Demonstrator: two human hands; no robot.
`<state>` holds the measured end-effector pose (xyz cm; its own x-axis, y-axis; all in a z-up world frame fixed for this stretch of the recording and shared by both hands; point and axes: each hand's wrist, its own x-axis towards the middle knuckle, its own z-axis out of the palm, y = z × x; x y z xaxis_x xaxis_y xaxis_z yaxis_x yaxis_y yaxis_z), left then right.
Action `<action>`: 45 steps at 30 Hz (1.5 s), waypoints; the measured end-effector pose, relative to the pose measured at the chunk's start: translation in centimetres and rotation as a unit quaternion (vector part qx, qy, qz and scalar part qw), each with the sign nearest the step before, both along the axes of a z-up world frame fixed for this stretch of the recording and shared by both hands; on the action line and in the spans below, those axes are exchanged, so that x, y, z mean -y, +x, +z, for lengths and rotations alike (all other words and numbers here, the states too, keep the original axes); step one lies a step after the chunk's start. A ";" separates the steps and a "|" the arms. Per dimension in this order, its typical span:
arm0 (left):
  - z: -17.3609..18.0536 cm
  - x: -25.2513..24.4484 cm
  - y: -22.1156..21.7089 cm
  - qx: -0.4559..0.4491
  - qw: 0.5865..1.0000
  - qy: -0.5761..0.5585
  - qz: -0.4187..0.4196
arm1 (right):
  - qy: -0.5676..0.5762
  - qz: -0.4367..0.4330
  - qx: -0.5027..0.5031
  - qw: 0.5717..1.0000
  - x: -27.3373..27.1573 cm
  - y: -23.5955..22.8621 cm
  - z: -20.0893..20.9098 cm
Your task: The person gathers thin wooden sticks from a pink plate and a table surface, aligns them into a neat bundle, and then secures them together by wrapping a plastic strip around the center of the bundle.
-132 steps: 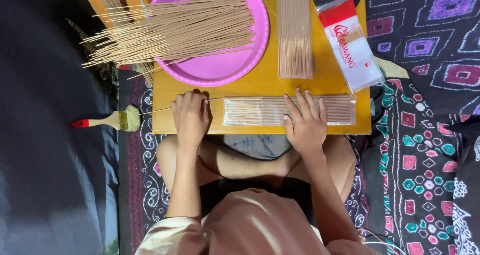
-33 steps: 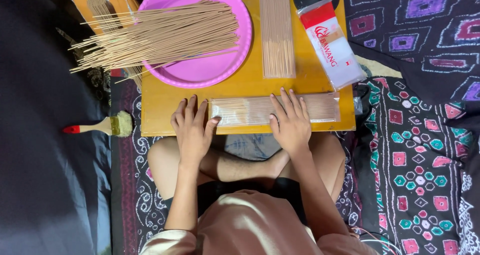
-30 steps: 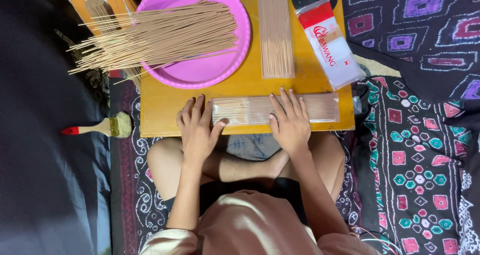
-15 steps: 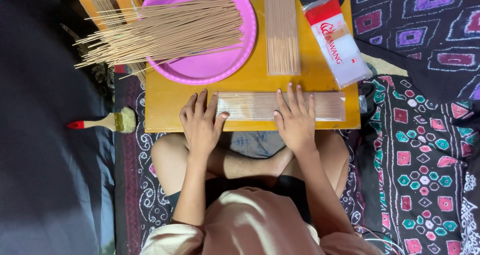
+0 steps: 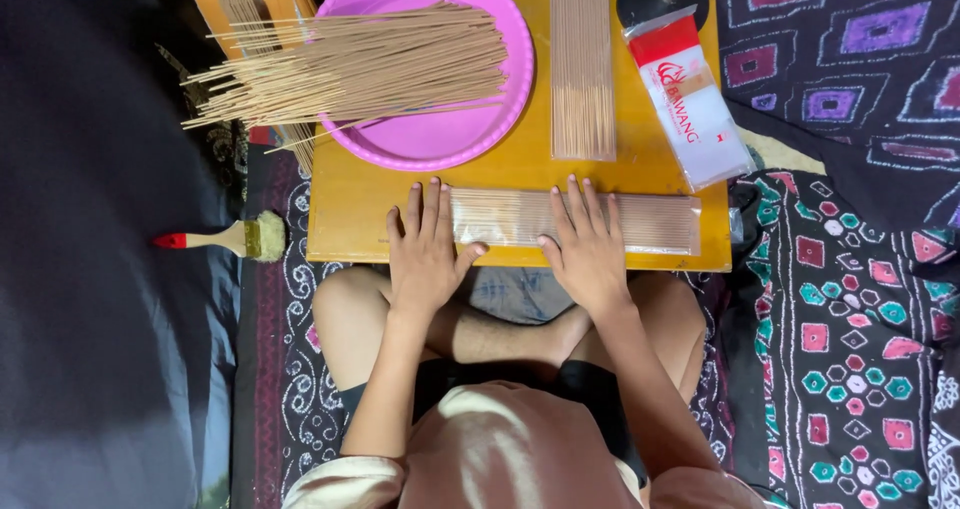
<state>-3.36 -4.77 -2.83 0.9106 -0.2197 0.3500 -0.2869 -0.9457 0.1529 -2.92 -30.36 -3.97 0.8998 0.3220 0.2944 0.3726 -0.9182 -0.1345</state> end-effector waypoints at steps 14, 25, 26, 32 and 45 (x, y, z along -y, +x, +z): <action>1.1 -0.9 0.2 -0.087 0.994 -0.059 -0.028 | 0.002 -0.003 -0.084 0.996 -0.6 0.2 1.2; 2.3 -0.9 0.5 -0.113 0.984 -0.139 0.010 | 0.005 0.006 -0.058 0.998 -3.5 0.9 0.5; 2.0 -0.9 0.6 -0.106 0.986 -0.129 0.003 | 0.008 0.007 -0.065 0.998 -3.5 0.8 0.7; 1.2 -1.3 0.4 -0.098 0.991 -0.080 -0.029 | 0.008 0.003 -0.079 0.997 -3.6 0.9 0.4; 0.6 -1.1 0.2 -0.053 0.997 -0.061 -0.014 | 0.074 -0.044 0.076 0.993 5.3 0.2 -0.4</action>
<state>-3.13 -3.67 -2.25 0.9384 -0.2063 0.2773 -0.2882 -0.9100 0.2982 -2.70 -35.62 -4.35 0.8645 0.1873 0.4664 0.3178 -0.9226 -0.2186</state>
